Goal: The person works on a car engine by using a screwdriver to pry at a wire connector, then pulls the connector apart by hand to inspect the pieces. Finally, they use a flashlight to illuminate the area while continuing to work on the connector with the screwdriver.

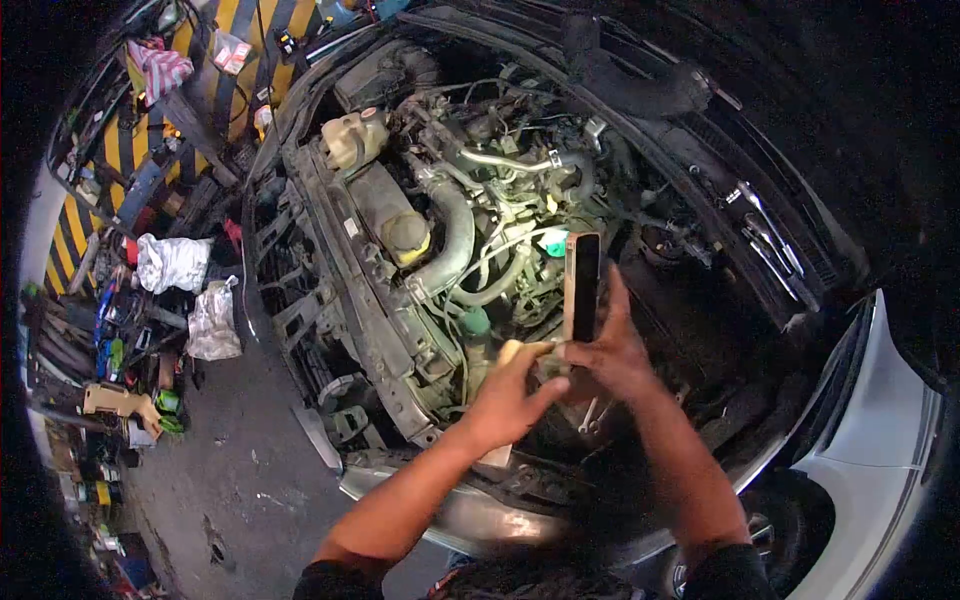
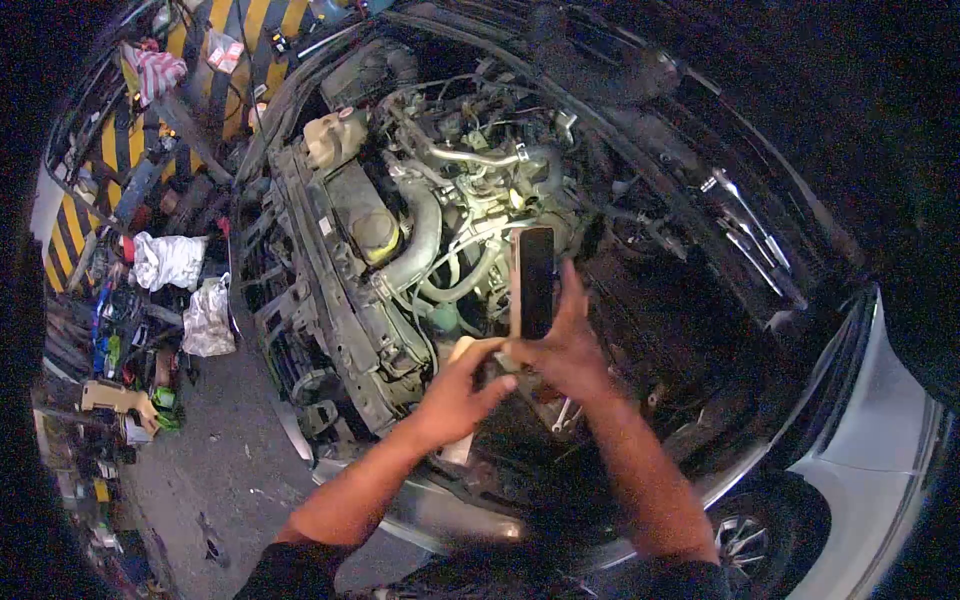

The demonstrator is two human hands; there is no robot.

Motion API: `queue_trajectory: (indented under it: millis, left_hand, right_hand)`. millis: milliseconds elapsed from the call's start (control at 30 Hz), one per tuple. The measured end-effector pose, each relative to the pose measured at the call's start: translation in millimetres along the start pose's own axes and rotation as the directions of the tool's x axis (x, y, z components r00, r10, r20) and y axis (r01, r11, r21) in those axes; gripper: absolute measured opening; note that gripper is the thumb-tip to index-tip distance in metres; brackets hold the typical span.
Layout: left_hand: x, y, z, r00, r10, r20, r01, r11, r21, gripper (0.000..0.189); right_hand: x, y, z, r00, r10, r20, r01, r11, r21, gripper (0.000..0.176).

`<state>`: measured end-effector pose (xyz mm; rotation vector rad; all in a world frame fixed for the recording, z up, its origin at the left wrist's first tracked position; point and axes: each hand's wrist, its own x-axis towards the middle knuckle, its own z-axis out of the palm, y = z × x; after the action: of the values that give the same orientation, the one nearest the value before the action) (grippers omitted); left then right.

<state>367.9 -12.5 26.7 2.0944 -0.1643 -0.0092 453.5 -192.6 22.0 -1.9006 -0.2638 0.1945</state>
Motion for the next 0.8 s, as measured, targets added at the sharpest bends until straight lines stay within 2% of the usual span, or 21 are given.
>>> queue_trajectory:
  millis: [33,67,133,167,200,267,300,333,400,433,467,533,567,667,767,800]
  left_hand:
    - [6,0,0,0.998,0.019,0.055,-0.020,1.000,0.003,0.031]
    - [9,-6,0,0.998,0.045,0.044,-0.047,0.999,0.028,0.031]
    - [17,-19,-3,0.995,0.102,0.022,-0.103,0.992,0.078,0.033]
    - [19,-24,-8,0.997,0.069,0.027,-0.071,0.995,0.076,0.027]
    - [22,-29,-19,0.996,0.071,0.054,-0.073,0.996,0.047,0.026]
    - [33,-43,-51,0.992,0.074,0.102,-0.074,0.997,-0.013,0.024]
    - [41,-57,-68,0.988,0.078,0.134,-0.086,0.995,0.056,0.024]
    - [52,-71,-87,0.983,0.081,0.166,-0.102,0.987,0.124,0.025]
    - [80,-79,-125,0.976,-0.047,0.215,0.020,0.992,0.124,0.030]
    - [97,-84,-141,0.984,-0.050,0.170,0.029,0.992,0.125,0.032]
    - [112,-87,-152,0.991,-0.054,0.124,0.038,0.991,0.128,0.035]
    - [136,-86,-156,0.977,0.075,-0.200,0.011,0.918,0.397,0.038]
    - [141,-82,-160,0.969,0.044,-0.242,0.073,0.888,0.454,0.042]
    - [148,-88,-157,0.990,-0.050,-0.132,0.109,0.867,0.487,0.048]
    - [151,-109,-144,0.997,-0.010,-0.070,0.047,0.829,0.557,0.059]
    - [151,-109,-140,0.999,-0.001,-0.051,0.030,0.815,0.578,0.061]
  right_hand:
    - [2,4,8,1.000,-0.007,-0.013,0.008,0.999,0.051,0.127]
    - [5,7,15,1.000,-0.014,-0.026,0.017,0.995,0.102,0.128]
    - [10,0,24,0.998,-0.024,-0.065,0.029,0.997,0.068,0.132]
    - [9,-5,30,0.986,-0.043,-0.160,0.063,0.991,0.117,0.113]
    - [13,-12,23,0.998,0.053,-0.035,-0.040,0.952,0.303,0.109]
    - [28,-21,2,0.953,0.161,0.258,-0.287,0.755,0.590,0.101]
    - [37,-5,-3,0.933,0.288,0.215,-0.359,0.768,0.530,0.082]
    - [41,-7,-1,0.922,0.290,0.258,-0.387,0.736,0.555,0.075]
    - [46,-13,9,0.894,0.290,0.342,-0.446,0.667,0.597,0.061]
    - [51,-9,26,0.906,0.287,0.312,-0.424,0.630,0.651,0.045]
    - [58,-5,47,0.929,0.273,0.249,-0.366,0.587,0.722,0.044]
    - [72,-2,86,0.959,0.258,0.113,-0.230,0.487,0.843,0.041]
    - [79,-1,99,0.950,0.300,0.090,-0.227,0.459,0.859,0.040]
    - [101,3,123,0.911,0.413,0.013,-0.197,0.408,0.891,0.036]
    - [117,17,136,0.870,0.482,-0.098,-0.145,0.441,0.886,0.034]
    - [120,24,135,0.878,0.473,-0.073,-0.169,0.450,0.877,0.035]
